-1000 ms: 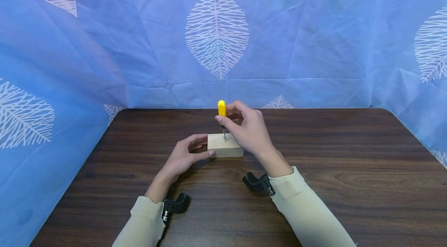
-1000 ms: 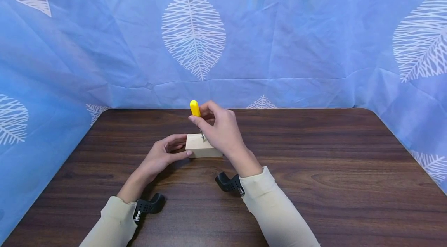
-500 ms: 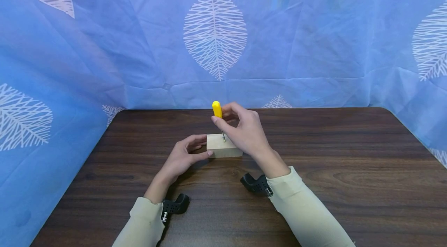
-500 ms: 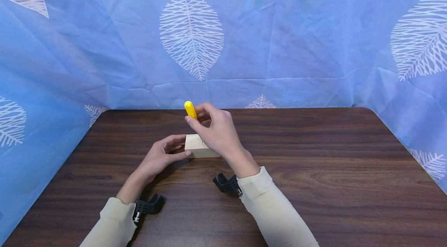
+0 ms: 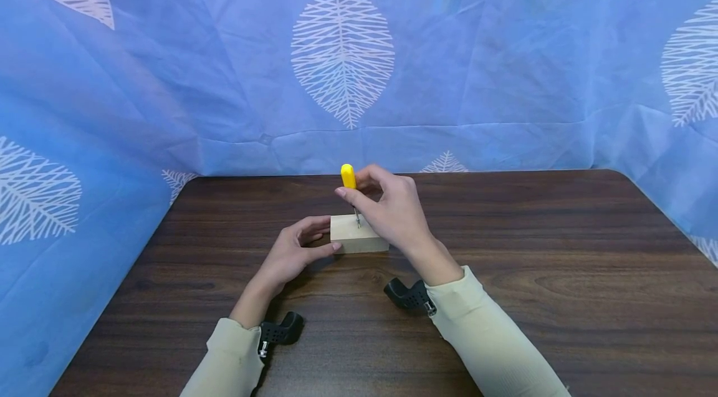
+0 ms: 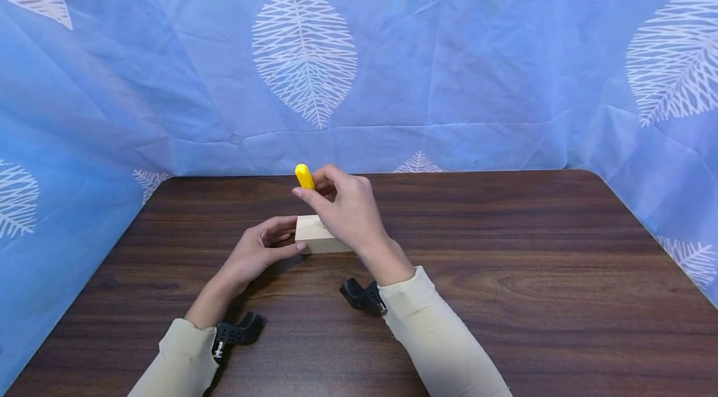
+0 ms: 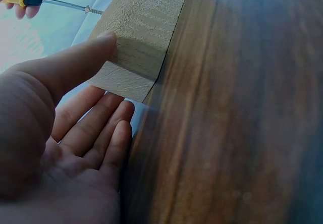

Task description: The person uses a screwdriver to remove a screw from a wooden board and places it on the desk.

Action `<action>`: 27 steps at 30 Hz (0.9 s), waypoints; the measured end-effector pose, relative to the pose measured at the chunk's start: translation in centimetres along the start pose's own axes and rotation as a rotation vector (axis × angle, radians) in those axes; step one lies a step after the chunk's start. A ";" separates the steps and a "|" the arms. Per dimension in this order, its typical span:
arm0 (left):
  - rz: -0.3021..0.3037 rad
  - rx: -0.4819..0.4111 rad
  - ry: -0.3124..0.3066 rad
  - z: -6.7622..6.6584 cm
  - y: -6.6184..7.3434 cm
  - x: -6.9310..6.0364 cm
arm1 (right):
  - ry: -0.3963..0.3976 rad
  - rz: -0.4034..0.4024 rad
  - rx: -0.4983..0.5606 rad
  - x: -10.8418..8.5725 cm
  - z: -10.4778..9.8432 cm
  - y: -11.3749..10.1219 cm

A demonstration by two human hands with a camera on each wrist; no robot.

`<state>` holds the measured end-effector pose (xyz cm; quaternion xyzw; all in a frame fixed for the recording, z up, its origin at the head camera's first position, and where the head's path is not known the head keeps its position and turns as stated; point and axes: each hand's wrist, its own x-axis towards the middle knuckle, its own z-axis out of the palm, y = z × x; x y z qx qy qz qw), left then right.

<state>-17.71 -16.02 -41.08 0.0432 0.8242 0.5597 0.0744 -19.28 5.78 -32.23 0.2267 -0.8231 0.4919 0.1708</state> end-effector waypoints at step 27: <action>-0.001 0.008 -0.008 0.0 0.0 0.0 | 0.004 -0.003 -0.024 -0.1 0.1 0.1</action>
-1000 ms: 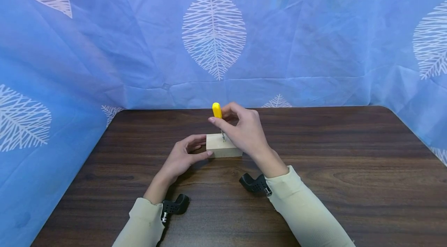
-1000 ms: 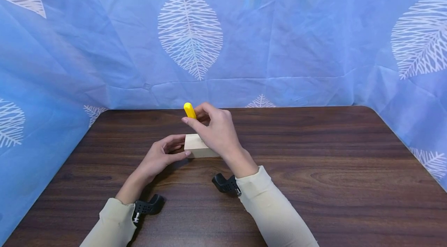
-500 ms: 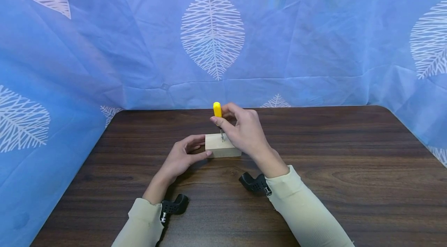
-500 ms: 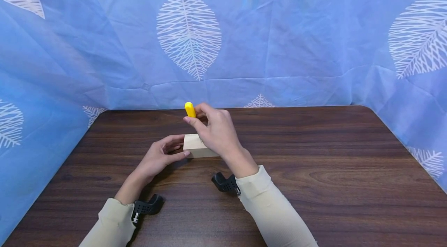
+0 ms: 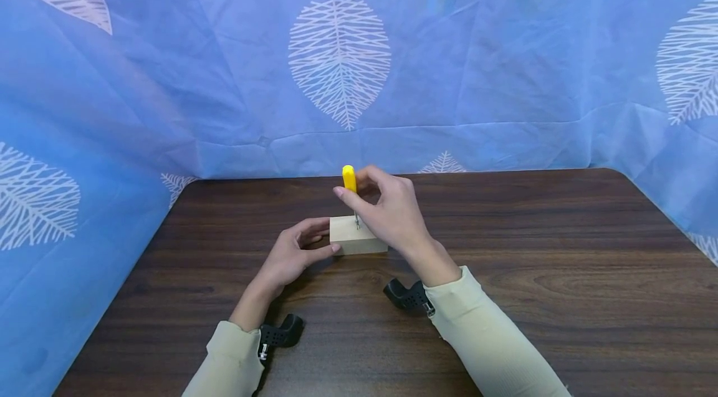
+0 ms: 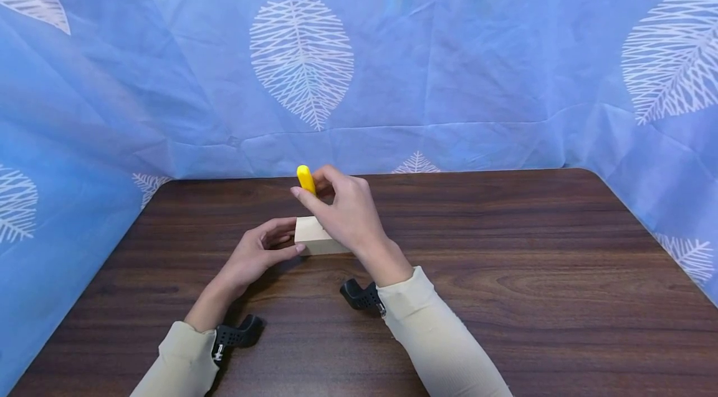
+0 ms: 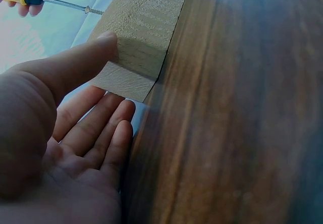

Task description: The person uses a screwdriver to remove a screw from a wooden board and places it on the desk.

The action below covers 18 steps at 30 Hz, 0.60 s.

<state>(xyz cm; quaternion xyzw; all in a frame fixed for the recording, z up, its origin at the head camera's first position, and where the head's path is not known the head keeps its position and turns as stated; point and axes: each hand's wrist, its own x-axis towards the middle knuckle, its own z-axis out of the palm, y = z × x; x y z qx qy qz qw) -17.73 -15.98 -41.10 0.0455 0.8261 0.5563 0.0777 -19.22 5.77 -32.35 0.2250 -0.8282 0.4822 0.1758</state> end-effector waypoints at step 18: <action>0.051 -0.007 -0.018 -0.1 -0.1 0.0 | -0.008 -0.021 -0.017 0.0 -0.3 -0.2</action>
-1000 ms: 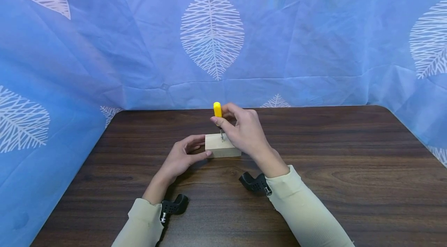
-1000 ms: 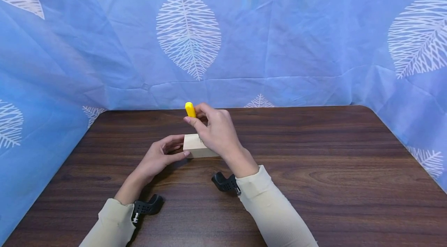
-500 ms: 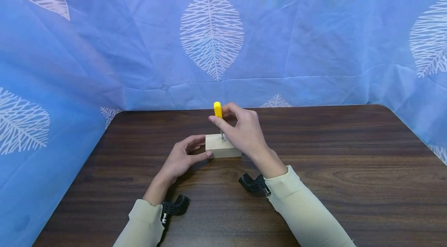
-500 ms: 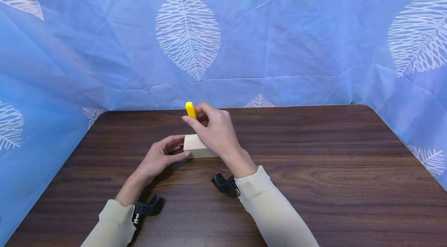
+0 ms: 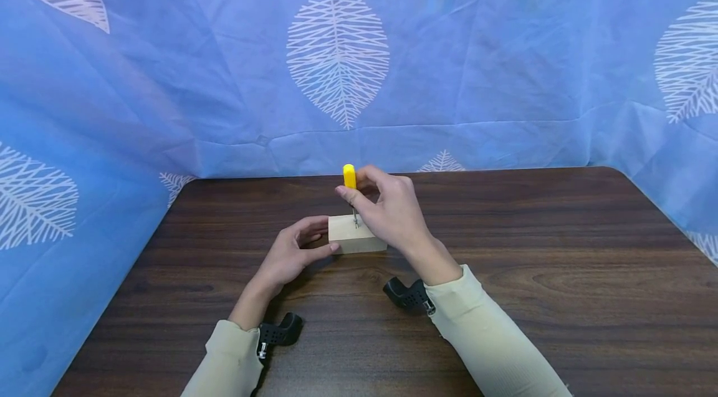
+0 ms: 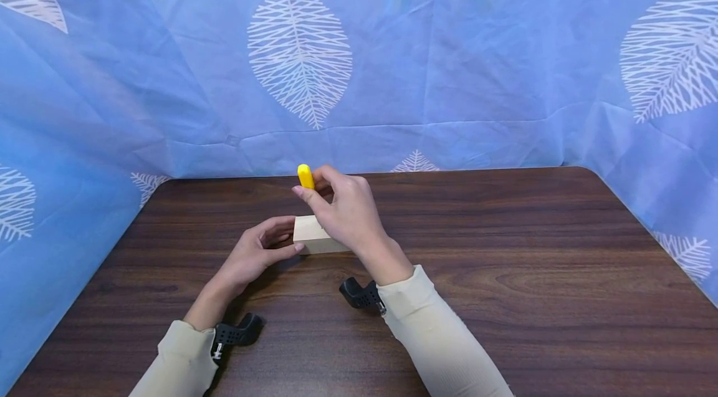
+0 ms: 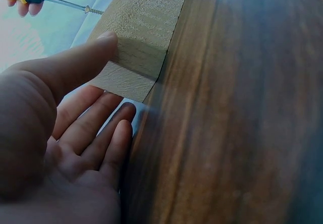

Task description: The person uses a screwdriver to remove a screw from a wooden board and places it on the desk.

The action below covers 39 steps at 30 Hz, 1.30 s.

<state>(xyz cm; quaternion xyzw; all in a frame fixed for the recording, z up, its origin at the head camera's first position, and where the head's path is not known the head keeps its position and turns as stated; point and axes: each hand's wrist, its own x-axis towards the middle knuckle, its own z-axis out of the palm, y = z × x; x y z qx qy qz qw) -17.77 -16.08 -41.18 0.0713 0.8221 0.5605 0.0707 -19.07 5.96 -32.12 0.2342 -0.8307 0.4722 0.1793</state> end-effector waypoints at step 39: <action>-0.009 -0.018 -0.008 0.1 0.2 0.1 | -0.051 0.051 -0.024 0.3 -0.2 0.0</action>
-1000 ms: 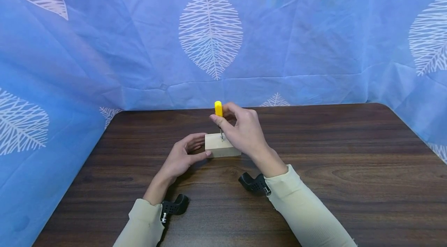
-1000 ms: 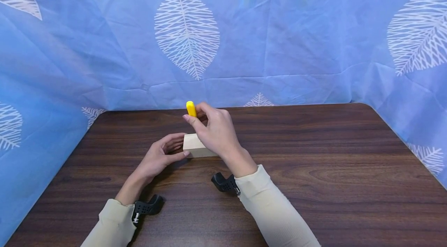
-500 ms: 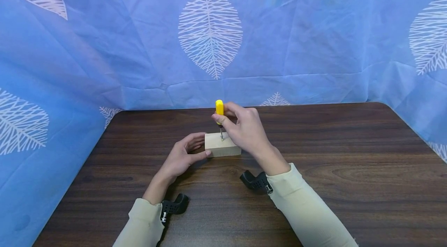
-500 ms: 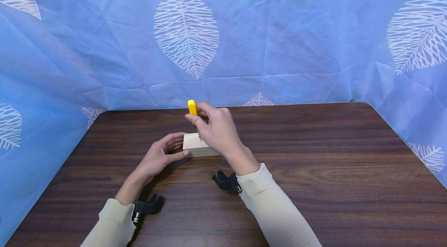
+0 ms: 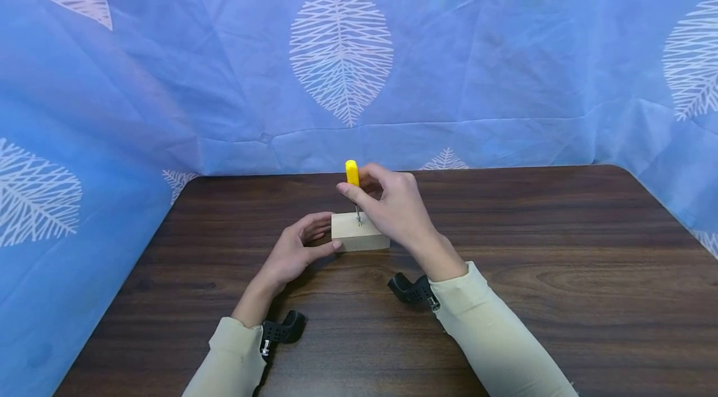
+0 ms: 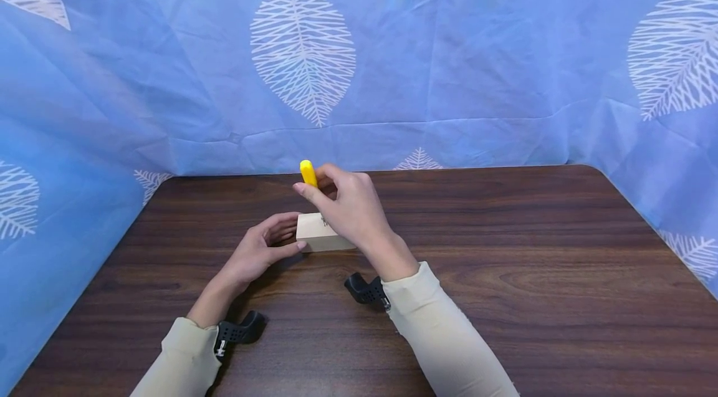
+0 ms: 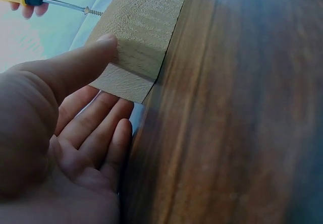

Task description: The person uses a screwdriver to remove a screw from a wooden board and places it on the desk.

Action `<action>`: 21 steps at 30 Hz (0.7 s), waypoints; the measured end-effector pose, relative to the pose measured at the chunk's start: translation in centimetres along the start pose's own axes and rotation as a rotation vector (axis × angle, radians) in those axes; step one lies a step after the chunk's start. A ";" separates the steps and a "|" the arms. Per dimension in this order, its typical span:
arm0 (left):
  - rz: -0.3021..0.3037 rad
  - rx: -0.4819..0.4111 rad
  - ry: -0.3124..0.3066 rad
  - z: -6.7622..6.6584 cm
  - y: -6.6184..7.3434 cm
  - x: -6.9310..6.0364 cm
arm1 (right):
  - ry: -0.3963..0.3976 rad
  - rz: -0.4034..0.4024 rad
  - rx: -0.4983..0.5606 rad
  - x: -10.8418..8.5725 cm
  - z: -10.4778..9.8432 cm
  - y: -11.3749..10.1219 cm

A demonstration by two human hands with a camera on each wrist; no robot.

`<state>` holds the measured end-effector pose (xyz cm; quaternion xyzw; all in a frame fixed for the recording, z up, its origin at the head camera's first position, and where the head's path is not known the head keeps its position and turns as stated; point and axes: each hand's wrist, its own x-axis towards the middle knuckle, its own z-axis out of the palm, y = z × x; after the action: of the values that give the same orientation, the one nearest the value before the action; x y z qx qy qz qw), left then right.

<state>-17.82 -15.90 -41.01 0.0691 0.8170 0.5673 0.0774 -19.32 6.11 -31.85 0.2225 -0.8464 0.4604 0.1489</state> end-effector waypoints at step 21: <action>-0.006 0.012 -0.001 0.0 0.1 -0.2 | -0.046 -0.071 -0.108 0.0 -0.2 -0.1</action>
<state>-17.62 -15.92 -40.95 0.0674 0.8205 0.5622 0.0788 -19.21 6.24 -31.67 0.2544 -0.8648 0.4033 0.1572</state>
